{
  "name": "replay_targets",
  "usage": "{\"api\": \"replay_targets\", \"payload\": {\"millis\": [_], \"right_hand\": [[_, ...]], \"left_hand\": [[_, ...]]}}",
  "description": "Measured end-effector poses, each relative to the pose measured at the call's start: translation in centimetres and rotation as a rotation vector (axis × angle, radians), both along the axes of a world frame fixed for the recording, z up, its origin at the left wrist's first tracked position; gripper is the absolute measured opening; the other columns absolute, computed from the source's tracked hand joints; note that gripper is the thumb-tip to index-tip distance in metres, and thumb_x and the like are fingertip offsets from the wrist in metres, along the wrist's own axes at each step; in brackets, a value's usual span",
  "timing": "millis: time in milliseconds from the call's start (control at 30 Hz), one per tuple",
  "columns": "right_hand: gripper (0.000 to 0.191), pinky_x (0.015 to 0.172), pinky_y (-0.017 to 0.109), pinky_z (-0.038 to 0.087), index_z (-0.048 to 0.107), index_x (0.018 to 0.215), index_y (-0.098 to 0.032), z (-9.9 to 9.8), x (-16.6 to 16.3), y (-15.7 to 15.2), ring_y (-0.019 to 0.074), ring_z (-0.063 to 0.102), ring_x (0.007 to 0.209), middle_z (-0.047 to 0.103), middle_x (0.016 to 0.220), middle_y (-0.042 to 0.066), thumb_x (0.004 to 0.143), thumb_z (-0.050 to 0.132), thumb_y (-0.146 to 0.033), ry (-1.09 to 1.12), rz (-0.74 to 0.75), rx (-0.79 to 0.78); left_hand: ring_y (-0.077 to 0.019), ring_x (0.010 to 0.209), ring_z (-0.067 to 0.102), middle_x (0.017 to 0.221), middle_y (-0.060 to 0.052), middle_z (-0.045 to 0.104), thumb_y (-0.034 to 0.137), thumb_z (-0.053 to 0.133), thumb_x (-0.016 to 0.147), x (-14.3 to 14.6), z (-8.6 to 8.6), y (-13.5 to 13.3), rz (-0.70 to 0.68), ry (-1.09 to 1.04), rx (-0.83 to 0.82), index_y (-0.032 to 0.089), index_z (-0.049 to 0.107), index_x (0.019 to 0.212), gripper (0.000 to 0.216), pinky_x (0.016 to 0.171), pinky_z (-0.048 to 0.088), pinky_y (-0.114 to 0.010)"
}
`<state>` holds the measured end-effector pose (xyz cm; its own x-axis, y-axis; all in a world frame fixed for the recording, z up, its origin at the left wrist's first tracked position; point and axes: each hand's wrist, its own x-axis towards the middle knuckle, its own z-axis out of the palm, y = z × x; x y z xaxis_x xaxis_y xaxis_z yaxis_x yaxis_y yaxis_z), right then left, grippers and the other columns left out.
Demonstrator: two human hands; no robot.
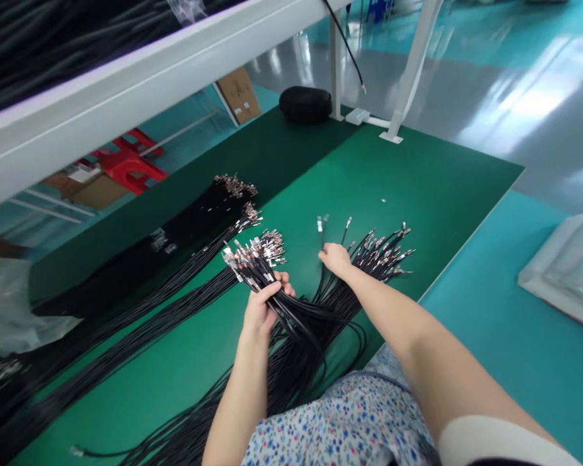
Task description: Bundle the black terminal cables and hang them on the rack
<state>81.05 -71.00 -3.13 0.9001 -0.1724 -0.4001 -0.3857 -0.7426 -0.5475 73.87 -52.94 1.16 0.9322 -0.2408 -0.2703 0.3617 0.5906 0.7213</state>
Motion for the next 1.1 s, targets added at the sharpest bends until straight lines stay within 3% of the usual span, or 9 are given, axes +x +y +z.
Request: {"api": "replay_targets", "payload": {"millis": [167, 333, 433, 500, 567, 633, 767, 900, 1100], "right_hand": [[0.030, 0.062, 0.024, 0.037, 0.062, 0.077, -0.015, 6.8, -4.9, 1.7, 0.0175, 0.060, 0.069, 0.065, 0.073, 0.008, 0.085, 0.040, -0.033, -0.386, 0.841, -0.125], [0.030, 0.061, 0.026, 0.039, 0.061, 0.087, -0.012, 8.8, -7.5, 2.5, 0.0181, 0.061, 0.068, 0.065, 0.082, 0.012, 0.087, 0.036, -0.026, -0.432, 0.898, -0.054], [0.032, 0.062, 0.024, 0.043, 0.062, 0.083, -0.012, 6.5, -6.8, 1.6, 0.0141, 0.061, 0.066, 0.066, 0.078, 0.009, 0.089, 0.036, -0.030, -0.259, 0.774, 0.309], [0.033, 0.057, 0.020, 0.045, 0.062, 0.084, -0.012, 4.0, -5.6, 0.4, 0.0105, 0.060, 0.060, 0.066, 0.076, 0.006, 0.089, 0.038, -0.033, -0.071, 0.479, 0.485], [0.028, 0.052, 0.018, 0.045, 0.062, 0.083, -0.011, 1.1, -4.1, -1.2, 0.0088, 0.059, 0.054, 0.066, 0.074, 0.006, 0.087, 0.042, -0.030, 0.051, 0.113, 0.442], [0.023, 0.049, 0.019, 0.045, 0.061, 0.074, -0.009, -1.4, -2.5, -2.7, 0.0099, 0.057, 0.049, 0.064, 0.064, 0.008, 0.082, 0.048, -0.025, 0.089, -0.110, 0.297], [0.023, 0.050, 0.021, 0.045, 0.056, 0.052, -0.010, -4.6, 0.1, -4.4, 0.0132, 0.055, 0.043, 0.050, 0.037, 0.004, 0.071, 0.060, -0.022, 0.124, -0.237, 0.160], [0.014, 0.040, 0.020, 0.042, 0.055, 0.050, -0.010, -5.7, 1.3, -4.0, 0.0121, 0.050, 0.034, 0.047, 0.032, 0.003, 0.062, 0.063, -0.012, 0.170, -0.355, 0.219], [0.015, 0.029, 0.014, 0.029, 0.054, 0.078, -0.010, -5.3, 3.2, -4.0, 0.0045, 0.036, 0.028, 0.046, 0.038, -0.004, 0.081, 0.043, -0.021, -0.071, -0.617, 0.428]], "left_hand": [[-0.0187, 0.087, 0.059, 0.105, -0.009, 0.061, 0.010, 0.067, 0.055, 0.2, 0.6, -0.1, 0.028, 0.057, 0.046, 0.012, 0.059, 0.076, 0.022, 0.074, 0.048, -0.029], [-0.0242, 0.088, 0.061, 0.089, -0.010, 0.066, 0.013, 0.069, 0.055, -0.5, 1.1, -0.4, -0.062, 0.075, 0.064, 0.012, 0.059, 0.077, 0.024, 0.080, 0.047, -0.037], [-0.0224, 0.079, 0.062, 0.073, -0.006, 0.065, 0.015, 0.069, 0.057, -0.8, 0.9, -0.6, 0.071, 0.052, 0.110, 0.011, 0.059, 0.074, 0.020, 0.076, 0.049, -0.036], [-0.0207, 0.073, 0.063, 0.068, -0.003, 0.062, 0.016, 0.068, 0.058, -0.7, 0.7, -0.7, 0.122, 0.052, 0.102, 0.011, 0.059, 0.072, 0.017, 0.073, 0.050, -0.036], [-0.0183, 0.067, 0.062, 0.068, -0.002, 0.060, 0.017, 0.068, 0.059, -0.5, 0.6, -0.8, 0.106, 0.055, 0.073, 0.012, 0.058, 0.075, 0.018, 0.069, 0.050, -0.036], [-0.0158, 0.063, 0.060, 0.071, -0.001, 0.057, 0.016, 0.067, 0.060, -0.3, 0.4, -0.7, 0.066, 0.038, 0.044, 0.013, 0.058, 0.077, 0.019, 0.066, 0.049, -0.035], [-0.0123, 0.061, 0.055, 0.077, -0.003, 0.055, 0.016, 0.064, 0.061, 0.0, -0.1, -0.3, -0.016, -0.027, 0.016, 0.012, 0.058, 0.078, 0.018, 0.059, 0.045, -0.028], [-0.0150, 0.068, 0.054, 0.082, -0.007, 0.058, 0.020, 0.065, 0.059, 0.0, -0.3, 0.1, -0.141, -0.119, 0.004, 0.012, 0.058, 0.085, 0.028, 0.060, 0.042, -0.028], [-0.0131, 0.066, 0.052, 0.073, -0.005, 0.060, 0.018, 0.070, 0.057, -0.1, 0.2, 0.3, -0.163, -0.141, 0.062, 0.014, 0.053, 0.083, 0.031, 0.060, 0.040, -0.025]]}}
